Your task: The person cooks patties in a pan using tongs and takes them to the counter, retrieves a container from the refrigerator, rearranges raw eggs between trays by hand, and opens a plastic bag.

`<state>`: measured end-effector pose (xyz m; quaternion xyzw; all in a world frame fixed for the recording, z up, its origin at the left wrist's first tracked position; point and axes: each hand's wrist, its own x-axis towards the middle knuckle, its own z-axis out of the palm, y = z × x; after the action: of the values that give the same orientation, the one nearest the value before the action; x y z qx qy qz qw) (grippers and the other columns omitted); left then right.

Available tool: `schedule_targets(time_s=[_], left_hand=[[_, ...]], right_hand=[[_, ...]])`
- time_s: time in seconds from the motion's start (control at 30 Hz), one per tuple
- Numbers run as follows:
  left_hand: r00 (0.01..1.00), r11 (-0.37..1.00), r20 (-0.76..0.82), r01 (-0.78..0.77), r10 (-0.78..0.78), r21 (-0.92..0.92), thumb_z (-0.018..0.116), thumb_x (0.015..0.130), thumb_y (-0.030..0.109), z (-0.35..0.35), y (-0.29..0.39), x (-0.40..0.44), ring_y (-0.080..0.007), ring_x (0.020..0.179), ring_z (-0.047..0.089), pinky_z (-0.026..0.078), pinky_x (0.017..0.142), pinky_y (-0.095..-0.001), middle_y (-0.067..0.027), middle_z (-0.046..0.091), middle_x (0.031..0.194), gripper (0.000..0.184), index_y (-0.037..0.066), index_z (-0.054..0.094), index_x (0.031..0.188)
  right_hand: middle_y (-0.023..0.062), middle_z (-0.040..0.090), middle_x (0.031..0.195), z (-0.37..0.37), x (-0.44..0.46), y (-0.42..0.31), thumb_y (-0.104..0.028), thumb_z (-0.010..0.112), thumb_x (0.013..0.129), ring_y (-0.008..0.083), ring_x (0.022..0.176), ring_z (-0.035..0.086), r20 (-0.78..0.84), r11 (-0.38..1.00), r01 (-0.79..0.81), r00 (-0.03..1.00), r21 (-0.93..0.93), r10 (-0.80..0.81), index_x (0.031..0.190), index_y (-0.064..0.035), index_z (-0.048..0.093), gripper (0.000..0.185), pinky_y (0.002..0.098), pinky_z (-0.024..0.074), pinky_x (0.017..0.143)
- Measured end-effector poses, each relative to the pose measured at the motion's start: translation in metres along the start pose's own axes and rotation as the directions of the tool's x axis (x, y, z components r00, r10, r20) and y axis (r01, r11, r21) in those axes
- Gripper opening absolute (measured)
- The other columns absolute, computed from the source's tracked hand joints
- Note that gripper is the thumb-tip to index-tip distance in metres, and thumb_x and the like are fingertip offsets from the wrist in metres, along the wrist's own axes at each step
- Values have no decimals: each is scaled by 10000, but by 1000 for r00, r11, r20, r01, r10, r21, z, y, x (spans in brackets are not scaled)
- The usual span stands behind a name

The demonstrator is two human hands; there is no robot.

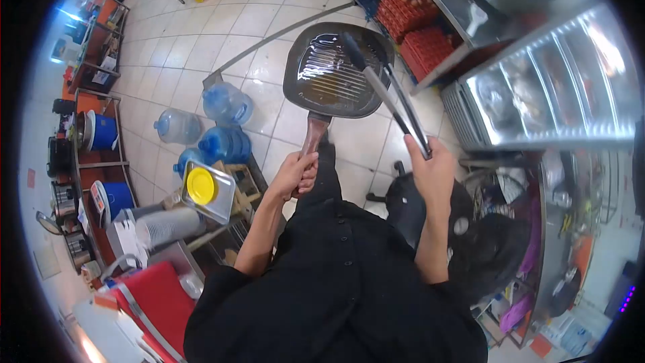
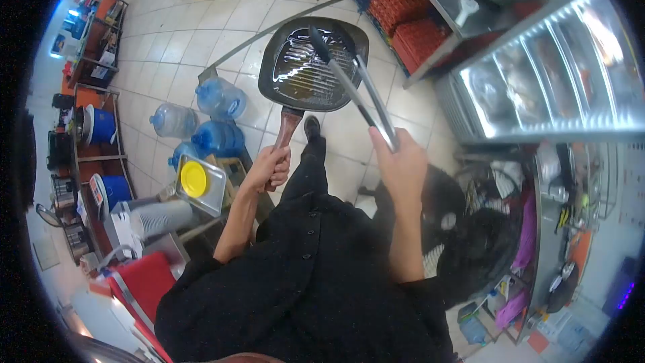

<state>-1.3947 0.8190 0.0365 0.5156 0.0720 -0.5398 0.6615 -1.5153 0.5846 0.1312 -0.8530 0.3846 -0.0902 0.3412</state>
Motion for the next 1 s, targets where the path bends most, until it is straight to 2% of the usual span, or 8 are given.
schedule_targets(time_s=[0.2,0.5,0.57,0.67,0.7,0.83,0.9,1.0], left_hand=[[1000,1000,-21,-13,13,-9,499,890,249,-33,155,115,-45,352,282,238,313,-210,42,321,508,258,61,417,732],[993,990,-38,-107,110,90,493,892,235,-94,391,304,-46,354,280,233,313,-208,51,322,503,254,74,413,713],[990,990,-52,-130,133,58,494,890,233,-105,443,351,-46,353,275,233,316,-211,49,324,506,258,71,410,707],[983,983,-54,-175,178,59,491,890,232,-117,527,423,-43,351,271,228,318,-211,50,322,502,260,76,404,701],[984,985,-73,-156,162,73,489,892,233,-121,553,442,-41,351,266,222,320,-209,53,318,496,260,80,405,700],[981,973,12,-193,193,125,484,897,229,-146,689,530,-39,354,258,221,320,-203,61,315,497,244,82,418,713],[981,970,46,-193,188,147,484,897,227,-141,753,570,-37,355,259,224,319,-201,61,317,500,241,82,419,717],[977,964,107,-201,185,174,487,897,223,-142,837,643,-33,362,272,233,317,-196,60,319,505,232,80,421,726]], right_hand=[[135,456,512,51,174,-68,-388,624,794,189,473,434,-44,992,-3,999,126,8,725,34,575,430,339,354,485],[138,445,512,151,413,-166,-418,609,797,242,462,419,-93,985,62,995,158,-47,690,14,578,446,368,348,480],[44,371,488,179,475,-192,-388,623,807,94,481,340,-108,946,112,991,304,-82,655,13,553,435,309,284,433],[41,374,481,204,573,-243,-386,619,811,97,475,342,-110,921,96,992,378,-58,654,16,556,436,308,293,434],[45,385,469,213,604,-256,-401,609,814,102,467,358,-164,916,162,981,368,-107,665,20,569,448,307,307,434],[76,422,463,244,745,-320,-425,597,813,133,453,391,-205,914,138,977,382,-62,690,28,588,469,319,329,441],[155,526,538,251,813,-342,-498,562,802,273,527,563,-148,916,59,989,397,1,707,6,599,514,367,416,521],[147,525,521,255,890,-383,-518,567,791,272,512,561,-222,910,35,973,413,63,730,3,613,526,367,413,514]])
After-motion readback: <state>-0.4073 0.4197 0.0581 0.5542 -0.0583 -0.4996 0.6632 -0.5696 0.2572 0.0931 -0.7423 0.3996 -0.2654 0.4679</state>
